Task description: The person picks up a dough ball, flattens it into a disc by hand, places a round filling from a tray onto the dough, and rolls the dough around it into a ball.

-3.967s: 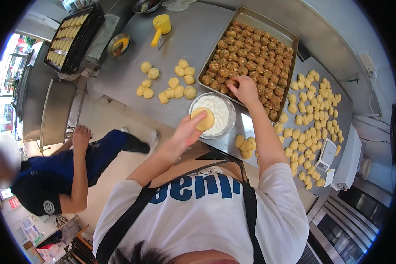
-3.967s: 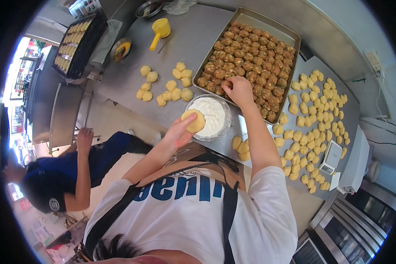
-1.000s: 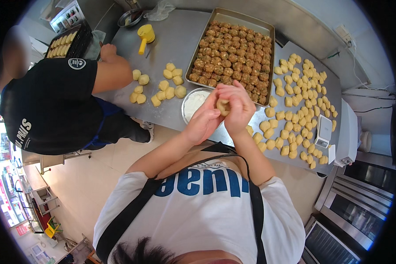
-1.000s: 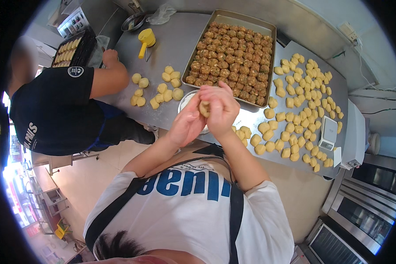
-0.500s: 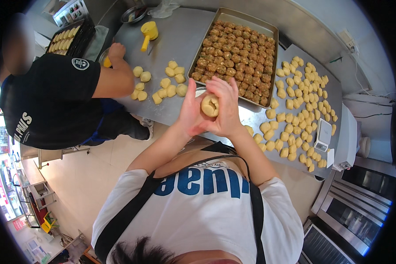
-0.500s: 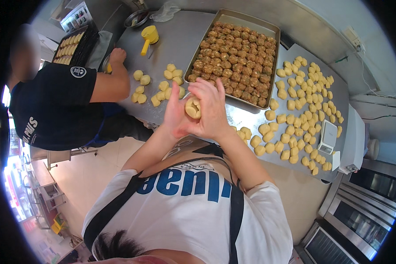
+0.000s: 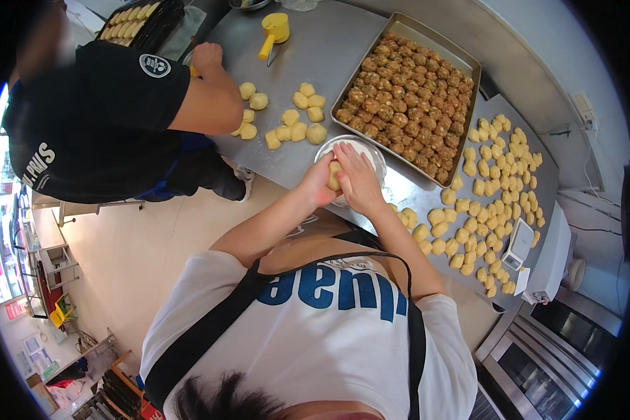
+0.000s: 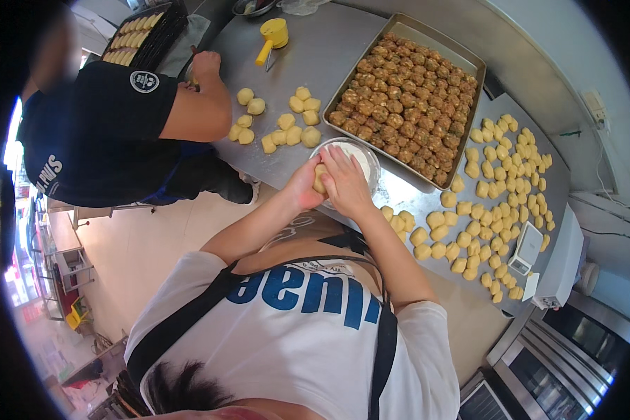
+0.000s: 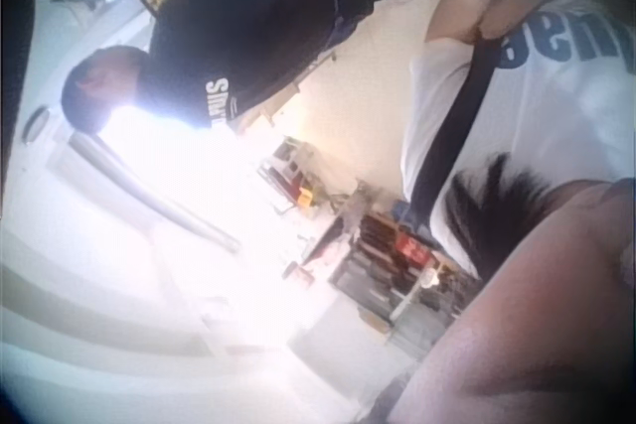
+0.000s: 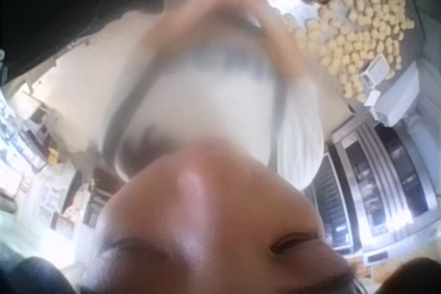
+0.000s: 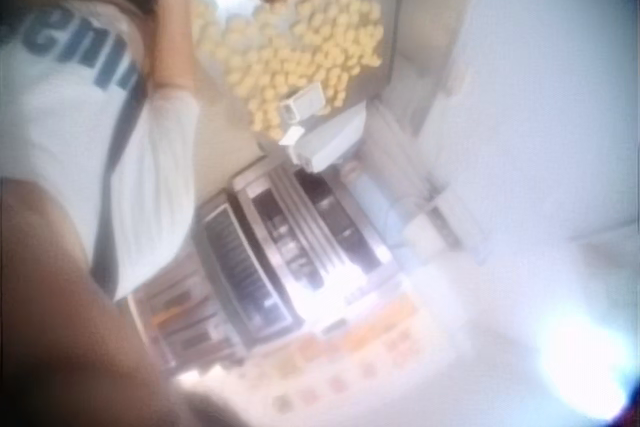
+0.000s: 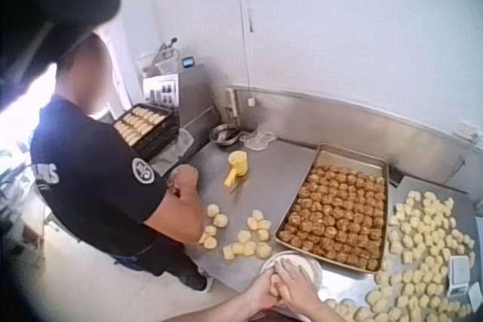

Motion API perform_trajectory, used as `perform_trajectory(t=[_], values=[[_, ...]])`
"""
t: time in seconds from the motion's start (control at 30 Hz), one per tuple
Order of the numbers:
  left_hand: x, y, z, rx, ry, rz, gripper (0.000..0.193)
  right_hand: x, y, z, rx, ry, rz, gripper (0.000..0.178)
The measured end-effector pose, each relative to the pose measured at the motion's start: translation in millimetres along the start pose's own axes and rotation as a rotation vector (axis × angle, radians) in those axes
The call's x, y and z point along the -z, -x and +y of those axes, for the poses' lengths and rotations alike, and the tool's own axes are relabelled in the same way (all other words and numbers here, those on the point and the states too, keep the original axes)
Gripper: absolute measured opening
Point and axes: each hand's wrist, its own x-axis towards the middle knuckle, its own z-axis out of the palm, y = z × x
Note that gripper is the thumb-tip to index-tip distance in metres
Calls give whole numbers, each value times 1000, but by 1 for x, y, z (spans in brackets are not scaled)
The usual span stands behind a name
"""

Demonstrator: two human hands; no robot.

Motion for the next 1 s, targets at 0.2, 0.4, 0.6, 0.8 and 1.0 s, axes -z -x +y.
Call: perform_trajectory(t=[0.2,0.4,0.6,0.8,1.0], values=[[48,-17,85,-298,408,-80,65,-31,53,49,21,432,-176,62],[51,-40,43,-91,-172,-67,72,-29,50,27,42,287,35,54],[7,-23,-14,327,155,-181,67,-2,80,34,48,31,131,46],[17,-24,13,159,75,-78,53,25,167,97,-266,411,67,47],[40,-22,-6,278,73,-50,46,16,153,75,-294,444,132,54]])
